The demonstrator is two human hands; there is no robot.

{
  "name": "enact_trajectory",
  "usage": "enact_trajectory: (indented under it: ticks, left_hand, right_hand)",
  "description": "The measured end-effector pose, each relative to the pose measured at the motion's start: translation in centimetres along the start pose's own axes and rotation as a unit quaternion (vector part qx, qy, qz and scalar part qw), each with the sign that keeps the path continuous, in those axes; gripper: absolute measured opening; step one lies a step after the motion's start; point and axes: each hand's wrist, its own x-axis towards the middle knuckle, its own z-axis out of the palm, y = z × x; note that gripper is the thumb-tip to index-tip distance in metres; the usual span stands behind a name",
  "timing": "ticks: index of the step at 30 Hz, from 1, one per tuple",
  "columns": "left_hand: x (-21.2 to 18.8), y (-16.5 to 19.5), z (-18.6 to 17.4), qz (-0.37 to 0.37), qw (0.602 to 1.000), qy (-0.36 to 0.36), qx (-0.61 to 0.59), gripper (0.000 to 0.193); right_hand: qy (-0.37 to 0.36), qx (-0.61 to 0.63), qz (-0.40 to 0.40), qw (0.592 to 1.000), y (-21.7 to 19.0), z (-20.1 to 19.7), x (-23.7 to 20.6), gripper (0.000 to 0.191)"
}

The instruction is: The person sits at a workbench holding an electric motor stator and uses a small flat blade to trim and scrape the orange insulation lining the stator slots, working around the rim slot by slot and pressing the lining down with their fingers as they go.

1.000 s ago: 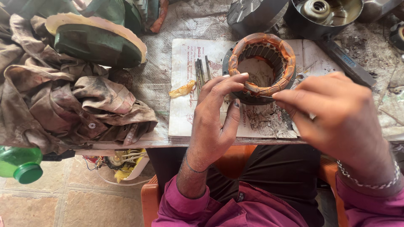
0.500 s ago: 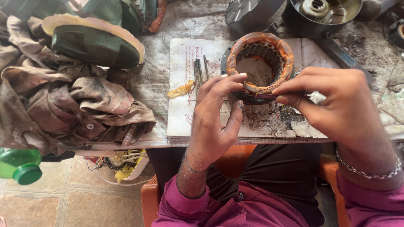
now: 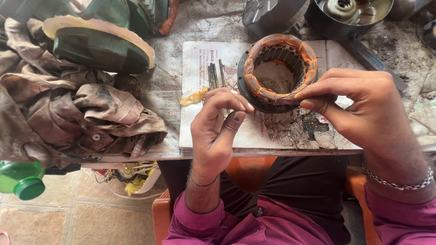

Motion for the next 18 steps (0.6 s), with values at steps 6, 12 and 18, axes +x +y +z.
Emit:
enact_trajectory:
  ticks: [6, 12, 18]
  left_hand:
    - [0.1, 0.0, 0.1, -0.026, 0.999, 0.009, -0.020, 0.006]
    - [0.7, 1.0, 1.0, 0.033, 0.972, 0.027, 0.233, 0.008]
    - [1.0, 2.0, 2.3, 0.115, 0.903, -0.029, 0.414, 0.044]
  right_hand:
    - [0.000, 0.021, 0.001, 1.000, 0.4, 0.0, 0.0, 0.022]
    - [-0.004, 0.084, 0.117, 0.990, 1.3, 0.5, -0.2, 0.024]
    - [-0.024, 0.260, 0.193, 0.946, 1.9, 0.3, -0.5, 0.036]
